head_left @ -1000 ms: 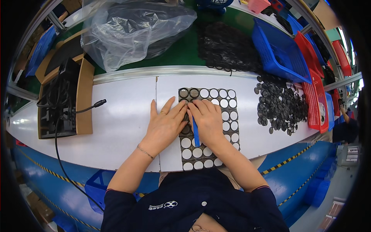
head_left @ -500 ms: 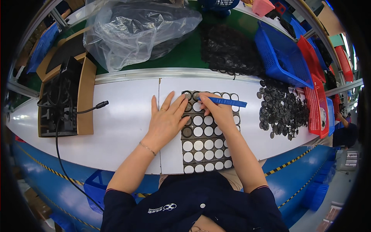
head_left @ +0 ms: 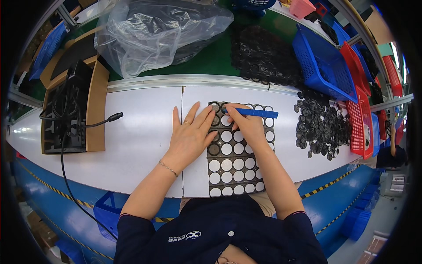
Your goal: Manually assemble small electronic or plastic circular components into a grid template.
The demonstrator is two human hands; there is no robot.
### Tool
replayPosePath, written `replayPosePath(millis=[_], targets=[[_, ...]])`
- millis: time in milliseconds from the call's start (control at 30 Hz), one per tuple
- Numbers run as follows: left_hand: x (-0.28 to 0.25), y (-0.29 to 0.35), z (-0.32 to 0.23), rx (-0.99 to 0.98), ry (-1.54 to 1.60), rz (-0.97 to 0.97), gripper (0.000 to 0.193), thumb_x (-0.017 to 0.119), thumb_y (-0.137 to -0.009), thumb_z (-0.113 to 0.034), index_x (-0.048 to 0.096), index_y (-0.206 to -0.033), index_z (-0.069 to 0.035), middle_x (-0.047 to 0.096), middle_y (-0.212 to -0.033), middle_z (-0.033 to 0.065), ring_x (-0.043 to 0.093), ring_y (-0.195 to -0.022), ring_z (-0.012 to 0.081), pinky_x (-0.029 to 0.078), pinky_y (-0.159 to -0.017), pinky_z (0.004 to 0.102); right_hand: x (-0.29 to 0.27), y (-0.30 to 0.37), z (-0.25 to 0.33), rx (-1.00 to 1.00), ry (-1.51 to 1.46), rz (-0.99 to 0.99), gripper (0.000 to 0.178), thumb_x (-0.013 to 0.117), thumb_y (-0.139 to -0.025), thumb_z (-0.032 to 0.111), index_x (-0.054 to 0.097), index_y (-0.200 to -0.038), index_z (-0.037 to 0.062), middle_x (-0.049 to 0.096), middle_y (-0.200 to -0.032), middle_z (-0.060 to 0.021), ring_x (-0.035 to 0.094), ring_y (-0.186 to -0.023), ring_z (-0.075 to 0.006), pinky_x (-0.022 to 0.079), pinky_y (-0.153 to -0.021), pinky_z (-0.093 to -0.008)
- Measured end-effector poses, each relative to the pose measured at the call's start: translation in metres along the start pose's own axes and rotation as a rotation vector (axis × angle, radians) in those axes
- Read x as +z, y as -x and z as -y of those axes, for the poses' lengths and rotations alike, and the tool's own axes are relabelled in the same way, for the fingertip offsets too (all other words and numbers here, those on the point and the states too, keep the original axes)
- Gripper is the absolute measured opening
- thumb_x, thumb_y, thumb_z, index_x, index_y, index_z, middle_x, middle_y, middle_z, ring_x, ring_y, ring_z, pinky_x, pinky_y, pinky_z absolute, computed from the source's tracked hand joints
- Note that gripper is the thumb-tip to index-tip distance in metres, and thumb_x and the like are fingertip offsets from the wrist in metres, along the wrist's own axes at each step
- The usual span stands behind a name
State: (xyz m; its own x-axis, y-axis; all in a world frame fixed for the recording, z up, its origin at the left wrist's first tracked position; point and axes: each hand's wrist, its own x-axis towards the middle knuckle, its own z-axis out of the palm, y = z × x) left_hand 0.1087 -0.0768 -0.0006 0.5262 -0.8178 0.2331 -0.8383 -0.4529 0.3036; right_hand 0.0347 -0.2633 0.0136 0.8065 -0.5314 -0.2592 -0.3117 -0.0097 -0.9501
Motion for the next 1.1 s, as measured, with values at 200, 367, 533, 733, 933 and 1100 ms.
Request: replayPosePath(millis=[200, 367, 533, 733, 933, 1100], targets=[[0.0, 0.001, 0.001, -0.002, -0.019, 0.001, 0.056, 0.068, -0.093, -0.034, 0.057, -0.141, -0.009, 0.051, -0.151, 0.0025, 0.038, -0.146, 0.0274, 0.021, -0.115, 0.068, 0.017, 0.007, -0.008, -0.858, 0.88, -0.247, 0.021, 0.068, -0.092, 0.014, 0.071, -0.108, 0.0022, 0.072, -0.097, -0.0093, 0.066, -0.093, -0.0268, 0.049, -0.084, -0.0391], [0.002, 0.001, 0.001, 0.0, 0.013, -0.037, 0.053, 0.068, -0.093, -0.033, 0.058, -0.14, -0.01, 0.052, -0.149, 0.0025, 0.037, -0.146, 0.0273, 0.022, -0.115, 0.0672, -0.079, 0.001, -0.023, -0.763, 1.166, -0.728, 0.018, 0.067, -0.093, 0.016, 0.072, -0.106, 0.0065, 0.069, -0.111, -0.0124, 0.062, -0.11, -0.0327, 0.047, -0.086, -0.0464], [-0.003, 0.001, 0.008, -0.038, 0.023, -0.021, 0.048, 0.067, -0.094, -0.031, 0.06, -0.136, -0.01, 0.056, -0.145, 0.0026, 0.044, -0.142, 0.0255, 0.028, -0.116, 0.0604, -0.107, 0.013, -0.019, -0.391, 0.701, -0.5, 0.025, 0.069, -0.096, 0.019, 0.074, -0.117, 0.0058, 0.069, -0.105, -0.0113, 0.064, -0.098, -0.021, 0.051, -0.079, -0.0345], [-0.006, 0.004, 0.01, 0.001, -0.042, -0.026, 0.045, 0.066, -0.094, -0.03, 0.061, -0.135, -0.011, 0.057, -0.144, 0.0032, 0.046, -0.14, 0.0244, 0.03, -0.116, 0.0582, 0.002, 0.001, 0.007, -0.036, -0.029, 0.096, 0.029, 0.07, -0.097, 0.023, 0.074, -0.115, 0.0008, 0.071, -0.092, -0.0048, 0.063, -0.078, -0.0083, 0.05, -0.065, -0.0211], [-0.005, 0.006, 0.009, 0.006, -0.078, -0.027, 0.045, 0.066, -0.095, -0.029, 0.061, -0.136, -0.011, 0.056, -0.145, 0.0042, 0.045, -0.141, 0.0252, 0.03, -0.115, 0.0592, 0.02, -0.008, 0.001, -0.07, 0.053, 0.117, 0.029, 0.071, -0.095, 0.025, 0.075, -0.113, 0.0027, 0.072, -0.089, -0.0035, 0.062, -0.073, -0.0075, 0.05, -0.062, -0.0217], [-0.006, 0.006, 0.007, 0.008, -0.073, -0.033, 0.045, 0.065, -0.095, -0.027, 0.06, -0.136, -0.009, 0.056, -0.145, 0.0058, 0.045, -0.141, 0.0261, 0.03, -0.115, 0.0597, 0.018, -0.009, -0.001, -0.1, 0.038, 0.114, 0.027, 0.07, -0.096, 0.023, 0.075, -0.113, 0.0023, 0.072, -0.089, -0.0036, 0.062, -0.071, -0.0077, 0.05, -0.059, -0.0216]])
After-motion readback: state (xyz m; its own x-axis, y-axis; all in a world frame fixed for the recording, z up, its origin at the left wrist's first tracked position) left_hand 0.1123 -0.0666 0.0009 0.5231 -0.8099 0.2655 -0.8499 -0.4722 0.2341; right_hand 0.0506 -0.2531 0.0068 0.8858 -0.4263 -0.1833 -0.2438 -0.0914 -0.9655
